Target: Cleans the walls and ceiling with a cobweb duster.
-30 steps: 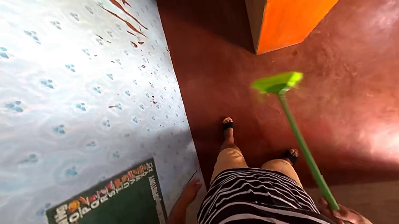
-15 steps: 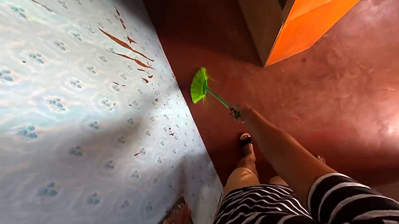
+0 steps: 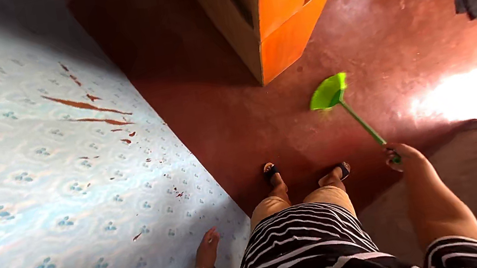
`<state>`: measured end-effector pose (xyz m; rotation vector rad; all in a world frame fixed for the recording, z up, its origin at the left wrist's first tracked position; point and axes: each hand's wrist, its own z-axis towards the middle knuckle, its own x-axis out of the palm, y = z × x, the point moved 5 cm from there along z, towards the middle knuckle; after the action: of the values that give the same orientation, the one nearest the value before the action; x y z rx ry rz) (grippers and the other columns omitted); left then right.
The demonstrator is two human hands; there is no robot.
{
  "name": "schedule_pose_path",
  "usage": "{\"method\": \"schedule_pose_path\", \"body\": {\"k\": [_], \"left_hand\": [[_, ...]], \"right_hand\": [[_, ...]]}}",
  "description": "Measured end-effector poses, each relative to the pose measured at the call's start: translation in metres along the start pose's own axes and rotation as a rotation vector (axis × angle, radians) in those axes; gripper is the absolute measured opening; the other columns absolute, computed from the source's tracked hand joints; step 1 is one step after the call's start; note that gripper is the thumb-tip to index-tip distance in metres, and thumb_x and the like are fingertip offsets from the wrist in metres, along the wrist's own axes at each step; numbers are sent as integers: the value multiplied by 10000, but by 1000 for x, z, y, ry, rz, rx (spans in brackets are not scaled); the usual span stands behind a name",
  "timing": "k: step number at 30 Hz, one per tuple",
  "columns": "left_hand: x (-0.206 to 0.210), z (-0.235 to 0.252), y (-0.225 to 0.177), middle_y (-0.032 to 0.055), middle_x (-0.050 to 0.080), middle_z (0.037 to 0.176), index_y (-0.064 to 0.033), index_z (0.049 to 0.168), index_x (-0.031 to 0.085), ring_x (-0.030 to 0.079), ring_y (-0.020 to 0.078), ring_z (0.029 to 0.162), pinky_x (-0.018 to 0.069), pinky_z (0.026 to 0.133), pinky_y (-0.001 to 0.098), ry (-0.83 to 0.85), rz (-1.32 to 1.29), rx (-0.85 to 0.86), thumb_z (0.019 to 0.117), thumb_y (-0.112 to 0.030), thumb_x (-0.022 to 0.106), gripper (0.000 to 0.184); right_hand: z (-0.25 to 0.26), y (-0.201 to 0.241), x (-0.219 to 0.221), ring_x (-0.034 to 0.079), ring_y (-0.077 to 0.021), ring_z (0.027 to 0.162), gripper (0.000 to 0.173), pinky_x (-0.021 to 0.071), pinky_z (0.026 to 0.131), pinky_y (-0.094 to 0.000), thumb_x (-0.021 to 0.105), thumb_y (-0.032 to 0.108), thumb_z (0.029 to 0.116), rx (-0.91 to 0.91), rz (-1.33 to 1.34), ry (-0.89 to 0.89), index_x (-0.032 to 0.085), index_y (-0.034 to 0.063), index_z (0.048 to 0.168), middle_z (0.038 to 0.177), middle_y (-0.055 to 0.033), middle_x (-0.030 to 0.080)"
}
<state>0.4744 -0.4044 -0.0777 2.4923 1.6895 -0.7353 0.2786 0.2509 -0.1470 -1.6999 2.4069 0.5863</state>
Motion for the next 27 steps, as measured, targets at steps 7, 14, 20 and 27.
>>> {"method": "schedule_pose_path", "body": {"k": [7,14,20,27], "left_hand": [[-1,-5,-80,290,505,1478,39,1505,437,565,369,1313,448,1103,475,-31,38,254,1090,-180,475,471],[30,15,-36,255,521,1480,-7,1539,406,554,374,1332,419,1134,498,214,232,-10,1112,-266,446,501],[43,22,-12,245,522,1481,-18,1527,428,563,374,1318,437,1113,501,143,39,-28,1117,-271,429,482],[68,-32,52,345,532,1412,79,1495,422,582,447,1260,494,1036,548,96,-280,-8,1111,-181,411,464]], "right_hand": [[-20,-4,53,626,-189,735,246,577,691,-370,478,84,1042,-213,201,87,461,-13,1268,907,-109,592],[-164,-152,25,645,-86,604,374,602,615,-307,793,395,843,-25,270,997,583,283,1132,698,61,636],[-181,-135,101,494,-33,489,319,472,453,-207,521,213,929,252,-183,1256,498,262,1244,679,68,497],[-188,-63,472,440,-27,498,167,408,458,-167,374,141,1086,-34,-574,1191,523,68,1096,699,35,469]]}}
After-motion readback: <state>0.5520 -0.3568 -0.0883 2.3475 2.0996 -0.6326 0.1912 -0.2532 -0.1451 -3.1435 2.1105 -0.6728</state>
